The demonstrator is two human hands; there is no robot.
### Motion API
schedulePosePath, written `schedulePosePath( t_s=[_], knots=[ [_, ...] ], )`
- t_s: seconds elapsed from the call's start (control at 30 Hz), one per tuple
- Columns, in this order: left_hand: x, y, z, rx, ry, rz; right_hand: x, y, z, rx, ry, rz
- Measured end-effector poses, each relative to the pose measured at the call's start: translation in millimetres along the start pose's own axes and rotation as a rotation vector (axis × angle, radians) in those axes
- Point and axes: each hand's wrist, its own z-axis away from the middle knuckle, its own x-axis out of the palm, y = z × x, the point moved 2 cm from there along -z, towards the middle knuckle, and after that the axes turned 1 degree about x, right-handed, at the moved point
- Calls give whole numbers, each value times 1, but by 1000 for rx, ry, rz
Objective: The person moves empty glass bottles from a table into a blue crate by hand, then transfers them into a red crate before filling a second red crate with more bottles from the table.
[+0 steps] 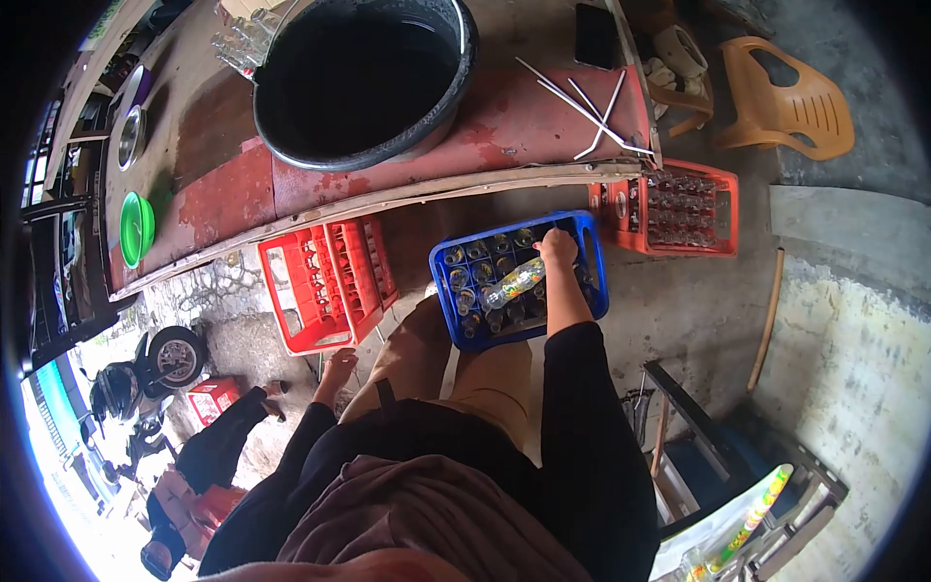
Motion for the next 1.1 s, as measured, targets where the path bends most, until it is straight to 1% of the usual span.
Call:
schedulePosePath(
  t_s=[0.07, 0.13, 0.17, 0.23, 0.33, 0.37, 0.47, 0.5, 0.57, 0.8, 0.87, 1.0, 1.03, 1.07, 1.1],
  knots=[
    [-6, 16, -1, 10, 36, -68, -6, 7, 10, 25, 36, -18],
    [-3, 7, -15, 37, 42, -63, -15, 15, 21, 46, 72, -34],
    [-1, 1, -21, 59, 51, -59, -20, 20, 28, 69, 136, -13],
    [-7, 13, -24, 60, 29, -48, -40, 25, 46, 94, 240, -6],
    [-12, 19, -28, 77, 4, -57, -65, 30, 63, 128, 291, 3],
    [-12, 19, -29, 89, 5, -70, -66, 31, 68, 114, 386, 16],
    [-14, 13, -34, 105, -27, -54, -64, 30, 69, 89, 437, 33],
    [-16, 11, -35, 111, -28, -60, -54, 31, 63, 84, 430, 33],
    [-20, 9, -35, 196, -5, -157, -39, 28, 60, 92, 443, 10],
    [-39, 6, -32, 160, 12, -136, 21, 17, 56, 110, 441, -46],
    [-42, 8, -32, 113, -14, -172, 30, 15, 59, 85, 431, -37],
    [-36, -22, -47, 187, -18, -127, 31, 17, 68, 79, 477, -111],
    [-39, -11, -45, 206, -39, -184, 35, 21, 71, 139, 482, -207],
    [-44, 0, -43, 225, -54, -241, 37, 25, 72, 148, 510, -217],
    [-46, -4, -48, 147, -73, -148, 45, 29, 72, 190, 521, -244]
  ],
)
